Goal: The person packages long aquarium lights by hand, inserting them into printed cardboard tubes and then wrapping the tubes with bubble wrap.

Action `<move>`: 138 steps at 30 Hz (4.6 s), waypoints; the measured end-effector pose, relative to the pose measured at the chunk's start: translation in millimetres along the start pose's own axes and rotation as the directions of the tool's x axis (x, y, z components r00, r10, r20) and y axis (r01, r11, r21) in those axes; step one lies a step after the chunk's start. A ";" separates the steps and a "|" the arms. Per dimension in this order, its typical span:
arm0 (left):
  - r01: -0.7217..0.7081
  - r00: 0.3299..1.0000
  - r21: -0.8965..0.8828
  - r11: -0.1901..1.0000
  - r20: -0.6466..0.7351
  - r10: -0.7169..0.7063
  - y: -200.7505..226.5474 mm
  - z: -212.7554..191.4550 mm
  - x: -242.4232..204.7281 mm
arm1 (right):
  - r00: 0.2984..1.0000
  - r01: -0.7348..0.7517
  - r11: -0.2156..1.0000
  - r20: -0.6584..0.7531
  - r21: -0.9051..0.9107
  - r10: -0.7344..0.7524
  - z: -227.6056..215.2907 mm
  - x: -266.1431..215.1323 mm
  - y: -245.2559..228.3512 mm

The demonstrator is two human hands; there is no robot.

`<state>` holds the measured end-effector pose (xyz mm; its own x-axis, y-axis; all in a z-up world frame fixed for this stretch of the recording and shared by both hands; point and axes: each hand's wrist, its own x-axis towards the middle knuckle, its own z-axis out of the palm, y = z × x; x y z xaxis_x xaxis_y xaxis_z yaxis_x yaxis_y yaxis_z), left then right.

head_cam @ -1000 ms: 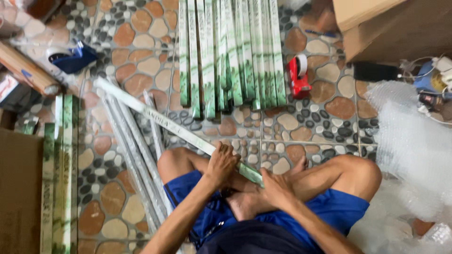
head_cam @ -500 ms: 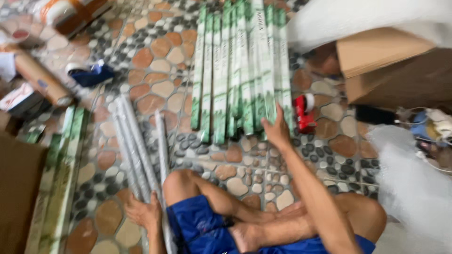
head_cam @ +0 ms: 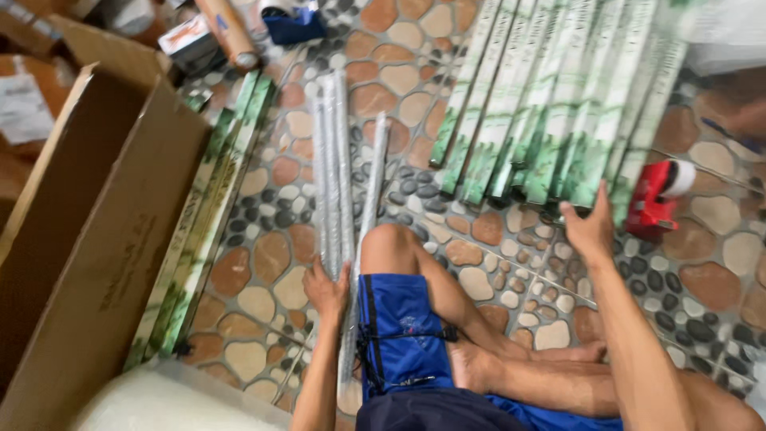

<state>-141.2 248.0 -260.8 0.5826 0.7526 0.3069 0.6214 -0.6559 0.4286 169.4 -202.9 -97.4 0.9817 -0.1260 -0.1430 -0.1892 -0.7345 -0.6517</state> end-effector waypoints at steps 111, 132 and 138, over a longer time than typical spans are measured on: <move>-0.481 0.874 0.547 0.686 0.239 0.422 -89.3 -73.8 125.8 | 0.994 0.047 0.905 0.071 0.423 -0.085 91.9 -191.0 184.7; 0.426 0.602 -0.360 0.830 0.798 0.038 256.4 -96.1 106.6 | 0.789 -0.141 0.561 0.435 0.816 -0.434 -11.6 -290.7 -53.2; 0.516 0.713 -0.525 0.677 0.701 0.001 271.2 -74.9 28.2 | 0.836 -0.199 0.660 0.477 0.724 -0.271 -23.4 -309.6 -35.4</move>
<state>4.5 95.8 -72.2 0.7831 0.4949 -0.3767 0.4460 -0.0248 0.8947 -127.3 -153.5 -12.6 0.8612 0.4118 -0.2980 -0.3367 0.0229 -0.9413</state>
